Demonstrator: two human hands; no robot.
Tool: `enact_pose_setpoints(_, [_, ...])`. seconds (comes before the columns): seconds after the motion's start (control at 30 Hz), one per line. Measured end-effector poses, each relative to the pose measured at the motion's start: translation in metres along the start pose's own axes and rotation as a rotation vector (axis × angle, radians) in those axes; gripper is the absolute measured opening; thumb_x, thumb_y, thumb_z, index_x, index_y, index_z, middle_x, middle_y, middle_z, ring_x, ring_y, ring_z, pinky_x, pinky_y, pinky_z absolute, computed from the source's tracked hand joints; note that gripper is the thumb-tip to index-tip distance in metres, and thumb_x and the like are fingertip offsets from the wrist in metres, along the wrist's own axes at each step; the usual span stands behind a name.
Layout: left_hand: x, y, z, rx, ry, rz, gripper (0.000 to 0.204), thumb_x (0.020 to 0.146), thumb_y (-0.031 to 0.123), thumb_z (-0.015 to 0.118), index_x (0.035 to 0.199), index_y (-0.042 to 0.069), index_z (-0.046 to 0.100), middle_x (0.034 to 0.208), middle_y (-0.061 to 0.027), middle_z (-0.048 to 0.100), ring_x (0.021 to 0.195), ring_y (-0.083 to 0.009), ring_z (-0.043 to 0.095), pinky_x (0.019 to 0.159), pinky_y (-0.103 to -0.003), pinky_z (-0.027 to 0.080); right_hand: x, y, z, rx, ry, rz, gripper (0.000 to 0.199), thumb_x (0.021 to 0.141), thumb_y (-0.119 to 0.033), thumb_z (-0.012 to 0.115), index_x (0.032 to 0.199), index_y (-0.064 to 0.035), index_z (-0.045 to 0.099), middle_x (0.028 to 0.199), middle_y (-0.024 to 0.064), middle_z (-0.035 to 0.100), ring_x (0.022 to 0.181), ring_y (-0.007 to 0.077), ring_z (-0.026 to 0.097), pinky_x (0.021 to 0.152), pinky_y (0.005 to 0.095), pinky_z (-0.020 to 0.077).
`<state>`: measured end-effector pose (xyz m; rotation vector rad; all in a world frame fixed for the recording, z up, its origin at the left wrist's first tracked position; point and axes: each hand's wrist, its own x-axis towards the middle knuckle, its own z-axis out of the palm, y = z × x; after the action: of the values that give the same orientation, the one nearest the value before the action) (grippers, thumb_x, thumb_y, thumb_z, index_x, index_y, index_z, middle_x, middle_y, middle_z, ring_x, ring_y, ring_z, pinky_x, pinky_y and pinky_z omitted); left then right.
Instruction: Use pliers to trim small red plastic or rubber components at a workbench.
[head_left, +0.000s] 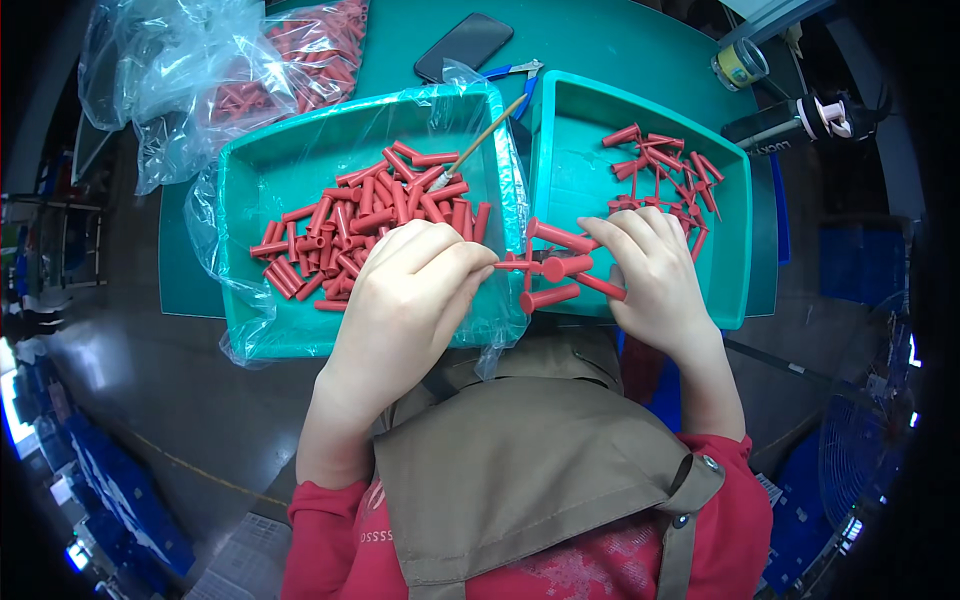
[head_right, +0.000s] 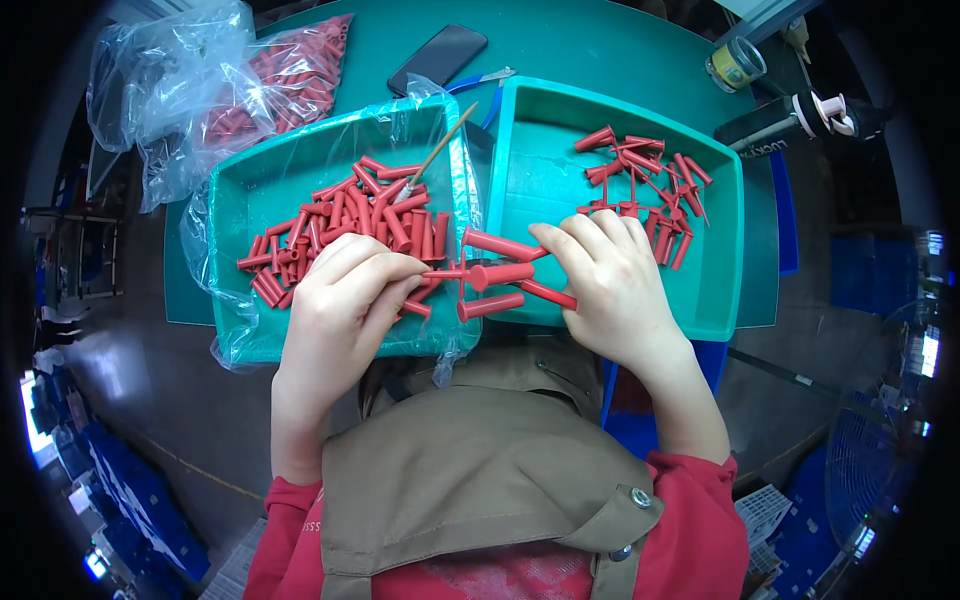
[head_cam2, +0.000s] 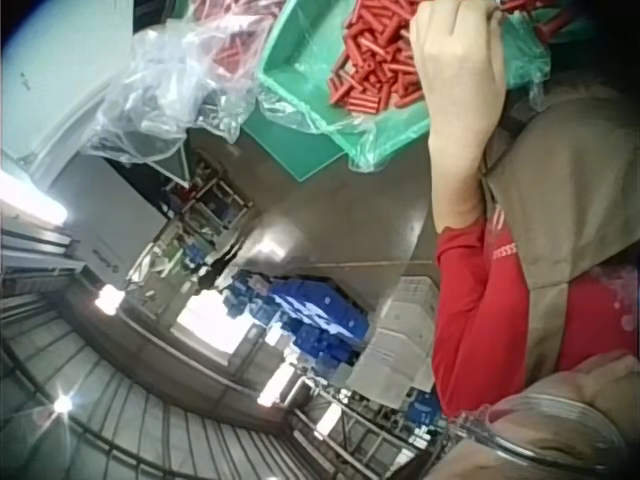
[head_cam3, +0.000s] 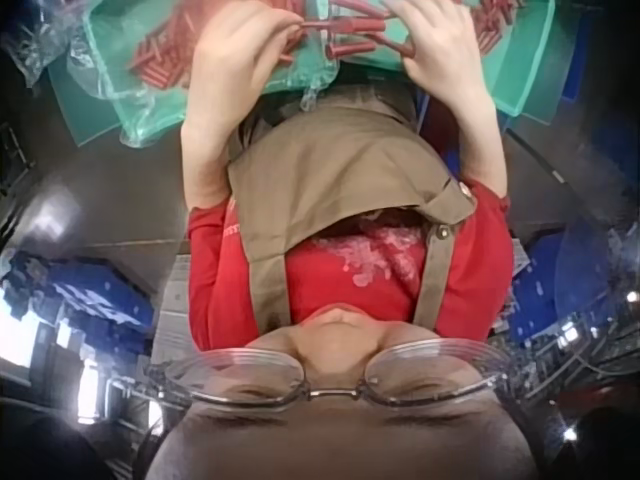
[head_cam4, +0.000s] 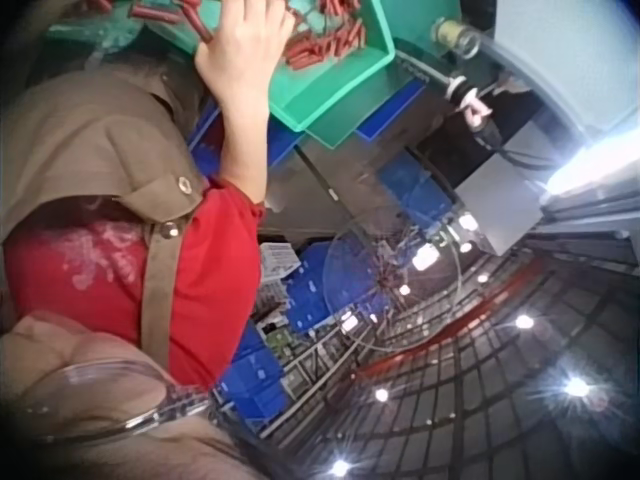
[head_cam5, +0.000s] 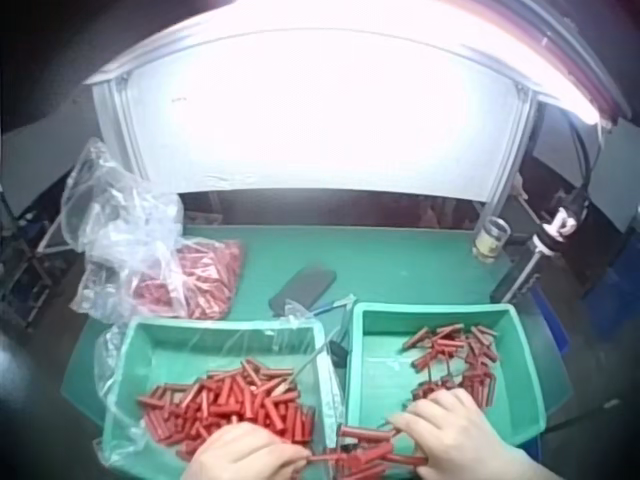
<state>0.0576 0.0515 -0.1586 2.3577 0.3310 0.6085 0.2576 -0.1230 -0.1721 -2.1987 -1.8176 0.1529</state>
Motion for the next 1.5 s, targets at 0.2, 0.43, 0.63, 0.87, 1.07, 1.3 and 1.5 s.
enact_pose_setpoints(0.2, [0.001,-0.003,0.0,-0.014,0.002,-0.023,0.011,0.082,-0.001,0.071,0.092,-0.001,0.067,0.081,-0.0093,0.062,0.075,-0.024,0.061,0.069,-0.034,0.048,0.003,0.001,0.003,-0.007,0.005,-0.014,0.058,0.064,0.01,0.062,0.12,-0.0064,0.062,0.105,0.0119,0.06,0.102,0.0308,0.056,0.086,0.0418,0.0423])
enact_pose_setpoints(0.43, [0.001,-0.006,0.001,-0.02,0.016,-0.038,0.01,0.082,-0.001,0.071,0.091,-0.001,0.067,0.081,-0.01,0.061,0.075,-0.0249,0.061,0.069,-0.035,0.048,0.006,0.0,0.006,-0.011,0.03,-0.037,0.055,0.065,0.009,0.063,0.118,-0.0055,0.063,0.102,0.0122,0.061,0.099,0.0307,0.056,0.084,0.0419,0.0429])
enact_pose_setpoints(0.63, [0.0,-0.005,0.0,-0.023,0.05,-0.037,0.011,0.081,-0.001,0.071,0.091,-0.001,0.066,0.081,-0.0104,0.061,0.075,-0.0258,0.06,0.069,-0.035,0.048,0.01,-0.002,0.005,-0.044,0.055,-0.056,0.051,0.067,0.01,0.063,0.116,-0.0048,0.065,0.096,0.0112,0.061,0.091,0.0292,0.058,0.079,0.0406,0.0436])
enact_pose_setpoints(0.87, [0.001,-0.003,-0.007,0.016,0.095,-0.008,0.011,0.081,-0.002,0.07,0.091,-0.001,0.066,0.08,-0.0109,0.06,0.073,-0.0259,0.059,0.068,-0.035,0.047,0.023,-0.005,0.0,-0.083,0.099,-0.152,0.053,0.063,0.009,0.064,0.114,-0.0037,0.065,0.084,0.0073,0.055,0.08,0.0248,0.054,0.068,0.0379,0.0399])
enact_pose_setpoints(1.07, [0.001,-0.001,-0.013,0.06,0.127,-0.004,0.01,0.081,-0.003,0.07,0.09,-0.001,0.066,0.079,-0.0109,0.06,0.073,-0.0254,0.059,0.067,-0.035,0.046,0.033,-0.009,0.0,-0.072,0.106,-0.181,0.047,0.063,0.007,0.067,0.109,-0.004,0.066,0.081,0.0065,0.055,0.076,0.0238,0.054,0.065,0.0383,0.041])
enact_pose_setpoints(1.3, [-0.003,-0.002,-0.021,0.085,0.116,-0.055,0.009,0.081,-0.003,0.07,0.089,0.0,0.066,0.08,-0.0104,0.061,0.073,-0.0245,0.06,0.065,-0.034,0.047,0.042,-0.014,0.002,-0.069,0.115,-0.212,0.039,0.067,0.007,0.066,0.103,-0.006,0.069,0.074,0.0064,0.054,0.069,0.0244,0.056,0.062,0.0386,0.0427])
enact_pose_setpoints(1.5, [-0.007,-0.004,-0.021,0.105,0.107,-0.078,0.009,0.082,-0.003,0.069,0.09,0.0,0.067,0.081,-0.0104,0.063,0.075,-0.0245,0.062,0.066,-0.034,0.048,0.044,-0.015,0.007,-0.074,0.114,-0.226,0.032,0.065,0.004,0.069,0.095,-0.0061,0.069,0.071,0.0062,0.054,0.065,0.0243,0.056,0.058,0.0383,0.0429])
